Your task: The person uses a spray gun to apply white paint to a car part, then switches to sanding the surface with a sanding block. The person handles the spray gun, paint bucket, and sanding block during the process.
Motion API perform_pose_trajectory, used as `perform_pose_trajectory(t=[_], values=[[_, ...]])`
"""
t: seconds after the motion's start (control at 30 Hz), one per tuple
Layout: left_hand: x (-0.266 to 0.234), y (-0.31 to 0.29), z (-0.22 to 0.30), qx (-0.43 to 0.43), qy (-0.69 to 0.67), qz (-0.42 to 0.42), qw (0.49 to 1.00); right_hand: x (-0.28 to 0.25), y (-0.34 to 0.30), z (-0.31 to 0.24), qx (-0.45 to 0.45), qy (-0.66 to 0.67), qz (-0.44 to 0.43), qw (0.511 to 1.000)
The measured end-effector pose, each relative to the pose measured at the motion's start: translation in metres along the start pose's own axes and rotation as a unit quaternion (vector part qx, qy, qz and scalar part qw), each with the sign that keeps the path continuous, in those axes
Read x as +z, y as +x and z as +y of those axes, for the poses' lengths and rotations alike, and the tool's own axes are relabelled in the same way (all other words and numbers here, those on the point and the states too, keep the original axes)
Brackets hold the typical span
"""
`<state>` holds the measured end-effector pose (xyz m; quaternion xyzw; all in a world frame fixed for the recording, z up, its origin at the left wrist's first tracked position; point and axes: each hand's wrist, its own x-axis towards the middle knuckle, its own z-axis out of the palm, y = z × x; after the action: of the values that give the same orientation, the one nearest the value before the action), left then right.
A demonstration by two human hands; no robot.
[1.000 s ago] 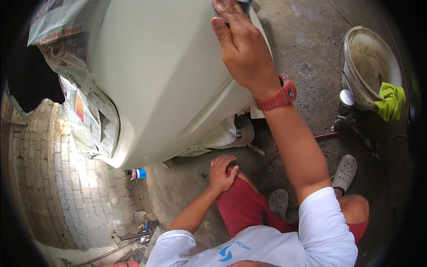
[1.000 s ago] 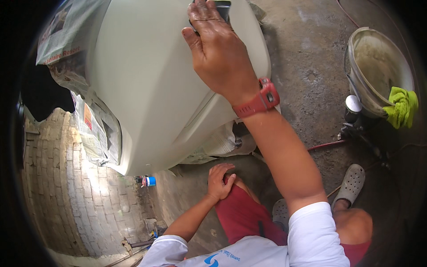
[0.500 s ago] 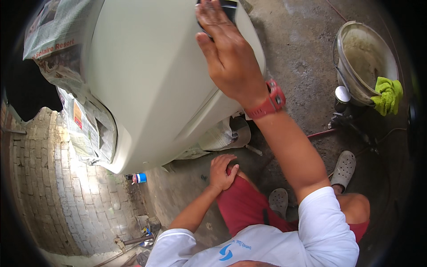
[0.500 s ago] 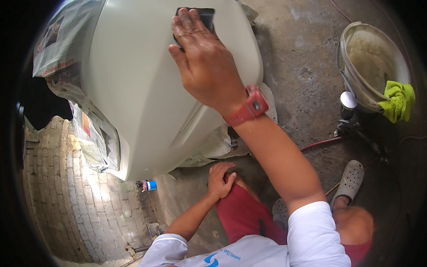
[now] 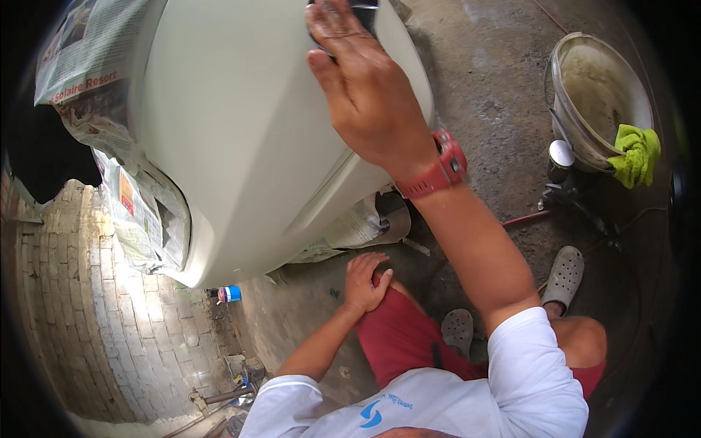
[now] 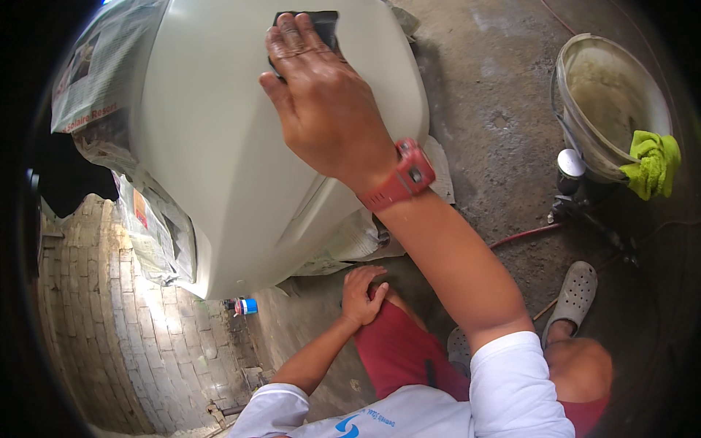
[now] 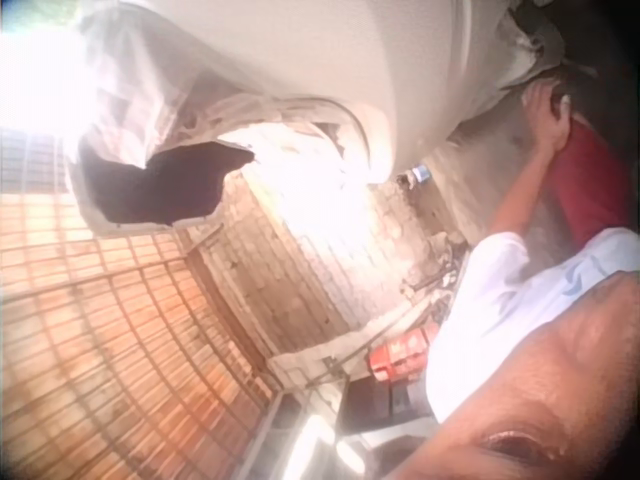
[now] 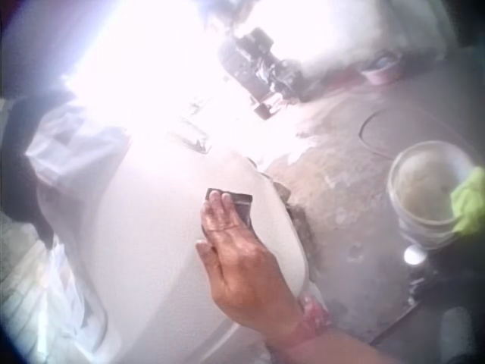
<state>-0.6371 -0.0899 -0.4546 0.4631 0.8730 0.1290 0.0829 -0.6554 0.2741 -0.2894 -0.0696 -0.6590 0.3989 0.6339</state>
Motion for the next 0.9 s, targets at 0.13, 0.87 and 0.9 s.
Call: perform_pose_trajectory(t=[0.13,0.87,0.9], values=[[-0.003,-0.004,-0.005,-0.01,0.02,0.004,1.0,0.026,-0.037,-0.034,0.005,0.009,-0.031,0.999],[0.012,-0.008,-0.017,-0.019,0.056,-0.006,0.998,0.016,-0.137,-0.024,0.042,0.129,0.006,0.991],[0.01,-0.01,-0.014,-0.011,0.04,0.001,0.999,0.01,-0.122,-0.003,0.086,0.099,0.043,0.99]])
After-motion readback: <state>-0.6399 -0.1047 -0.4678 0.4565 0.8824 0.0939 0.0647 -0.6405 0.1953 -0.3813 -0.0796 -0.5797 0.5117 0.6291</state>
